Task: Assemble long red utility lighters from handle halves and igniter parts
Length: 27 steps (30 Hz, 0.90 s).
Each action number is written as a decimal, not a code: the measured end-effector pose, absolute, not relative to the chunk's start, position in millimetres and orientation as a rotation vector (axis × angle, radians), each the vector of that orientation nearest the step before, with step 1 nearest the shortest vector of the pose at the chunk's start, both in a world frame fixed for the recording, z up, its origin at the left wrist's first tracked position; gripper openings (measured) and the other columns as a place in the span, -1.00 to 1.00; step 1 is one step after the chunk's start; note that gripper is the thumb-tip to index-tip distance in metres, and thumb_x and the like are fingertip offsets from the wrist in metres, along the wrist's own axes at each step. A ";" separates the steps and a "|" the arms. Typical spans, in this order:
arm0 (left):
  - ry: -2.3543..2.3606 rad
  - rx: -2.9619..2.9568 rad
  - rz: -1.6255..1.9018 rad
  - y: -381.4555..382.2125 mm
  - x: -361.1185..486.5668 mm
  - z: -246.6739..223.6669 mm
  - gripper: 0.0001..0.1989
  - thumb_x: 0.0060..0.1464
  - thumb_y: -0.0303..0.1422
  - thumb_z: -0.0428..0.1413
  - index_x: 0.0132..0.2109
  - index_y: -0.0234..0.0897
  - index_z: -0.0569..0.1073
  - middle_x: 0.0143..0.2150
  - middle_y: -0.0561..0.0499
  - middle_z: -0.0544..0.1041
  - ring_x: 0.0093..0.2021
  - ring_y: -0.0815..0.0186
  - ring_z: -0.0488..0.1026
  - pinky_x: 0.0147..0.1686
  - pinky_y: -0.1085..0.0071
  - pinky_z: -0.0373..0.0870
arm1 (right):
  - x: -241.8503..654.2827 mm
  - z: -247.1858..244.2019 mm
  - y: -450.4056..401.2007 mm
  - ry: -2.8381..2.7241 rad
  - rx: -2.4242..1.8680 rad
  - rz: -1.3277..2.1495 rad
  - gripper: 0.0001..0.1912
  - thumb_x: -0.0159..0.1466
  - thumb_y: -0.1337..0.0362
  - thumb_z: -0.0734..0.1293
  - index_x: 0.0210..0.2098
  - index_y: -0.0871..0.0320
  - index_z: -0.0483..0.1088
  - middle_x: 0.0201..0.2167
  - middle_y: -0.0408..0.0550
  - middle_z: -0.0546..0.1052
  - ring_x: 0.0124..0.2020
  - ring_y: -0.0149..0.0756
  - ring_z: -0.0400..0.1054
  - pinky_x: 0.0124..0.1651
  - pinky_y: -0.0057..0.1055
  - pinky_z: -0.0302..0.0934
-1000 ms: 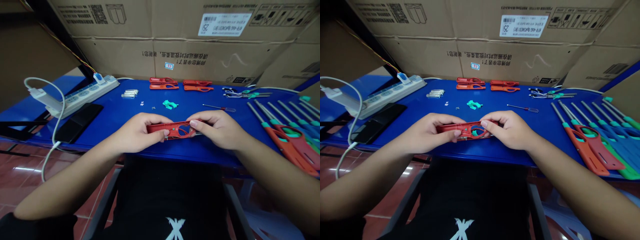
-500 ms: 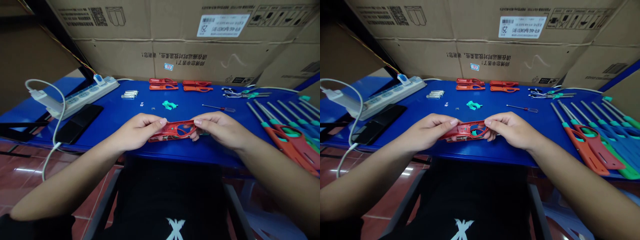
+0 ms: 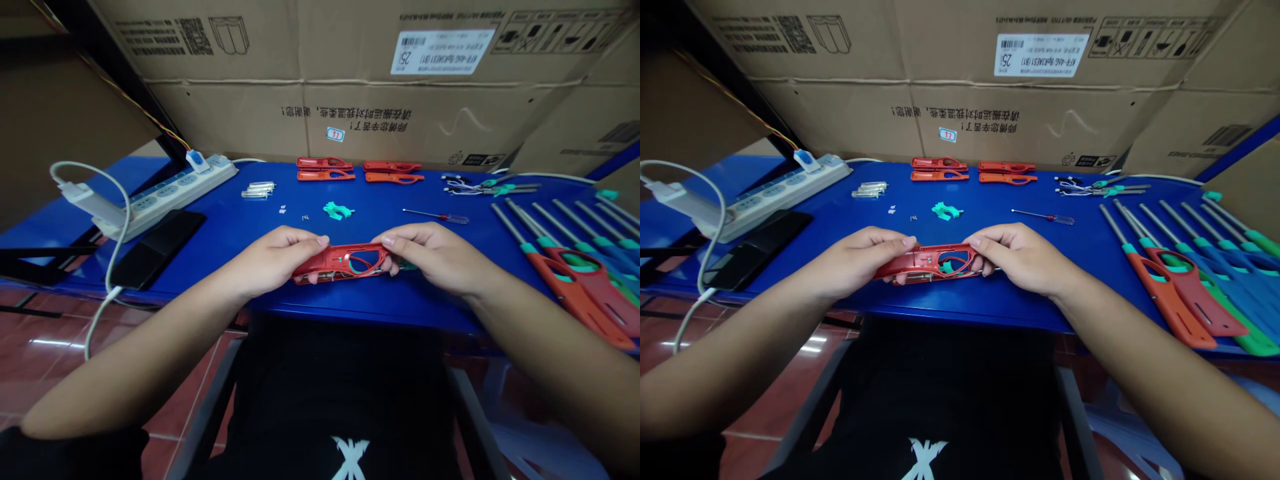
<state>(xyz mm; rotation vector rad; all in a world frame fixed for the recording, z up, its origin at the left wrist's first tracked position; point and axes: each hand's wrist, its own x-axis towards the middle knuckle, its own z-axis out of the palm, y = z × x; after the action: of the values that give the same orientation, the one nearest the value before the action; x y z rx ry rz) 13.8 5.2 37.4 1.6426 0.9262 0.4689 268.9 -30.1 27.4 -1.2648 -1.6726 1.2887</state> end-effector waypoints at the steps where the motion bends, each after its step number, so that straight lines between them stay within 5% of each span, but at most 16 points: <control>1: 0.928 1.666 0.480 6.5 12.3 37.3 -0.52 0.21 0.02 0.06 -0.44 -0.29 0.49 -0.54 0.05 0.49 -0.55 0.40 0.36 -0.48 0.46 0.31 | 269.6 27.6 -30.2 -1.682 -1.281 1.249 -0.63 0.30 -0.04 0.33 -0.22 0.13 0.56 -0.47 -0.11 0.56 -0.46 -0.36 0.40 -0.34 -0.37 0.32; 5: 1.036 2.031 0.631 18.3 -1.2 38.9 -0.56 0.26 -0.03 0.02 -0.32 -0.29 0.54 -0.41 0.04 0.55 -0.38 0.33 0.46 -0.33 0.45 0.35 | 277.6 30.4 -28.5 -1.864 -1.364 0.756 -0.67 0.33 0.03 0.32 -0.05 0.08 0.53 -0.26 -0.05 0.59 -0.29 -0.25 0.45 -0.19 -0.27 0.35; 9: 1.328 2.450 0.723 31.6 -15.3 38.9 -0.58 0.33 -0.09 -0.05 -0.18 -0.29 0.58 -0.35 0.02 0.56 -0.33 0.29 0.45 -0.31 0.43 0.30 | 284.0 33.3 -26.9 -2.068 -1.314 0.290 -0.77 0.29 0.21 0.36 -0.10 0.13 0.52 -0.22 -0.01 0.54 -0.26 -0.24 0.42 -0.16 -0.25 0.32; 13: 1.341 2.682 0.584 36.2 -18.1 28.7 -0.62 0.31 -0.15 -0.01 0.04 -0.25 0.56 -0.16 -0.07 0.59 -0.15 0.15 0.50 -0.08 0.26 0.37 | 274.1 29.5 -28.9 -2.427 -1.180 0.393 -0.81 0.33 0.27 0.30 -0.20 0.12 0.58 -0.27 -0.04 0.52 -0.23 -0.27 0.41 -0.15 -0.32 0.28; 19: 1.282 2.750 0.593 10.5 -5.9 19.4 -0.65 0.29 -0.20 0.04 0.07 -0.27 0.54 0.07 -0.15 0.51 0.07 0.05 0.43 0.11 0.08 0.34 | 254.5 22.1 -26.9 -2.527 -1.202 0.469 -0.80 0.33 0.25 0.32 -0.21 0.14 0.60 -0.27 -0.04 0.53 -0.23 -0.27 0.39 -0.11 -0.30 0.23; 27: 0.921 2.424 0.538 -16.7 12.6 1.0 -0.60 0.24 -0.30 0.17 0.20 -0.18 0.41 0.09 -0.03 0.51 0.10 0.23 0.44 0.13 0.25 0.37 | 244.5 25.3 -29.9 -2.468 -1.363 0.606 -0.82 0.33 0.25 0.32 -0.22 0.13 0.58 -0.29 -0.09 0.50 -0.34 -0.36 0.35 -0.27 -0.40 0.19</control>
<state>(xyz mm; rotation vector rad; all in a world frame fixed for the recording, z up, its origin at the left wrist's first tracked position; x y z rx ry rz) 12.6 -16.7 1.0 2.4236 0.9210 0.5378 244.5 -29.9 25.3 -1.3634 -2.4683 0.6057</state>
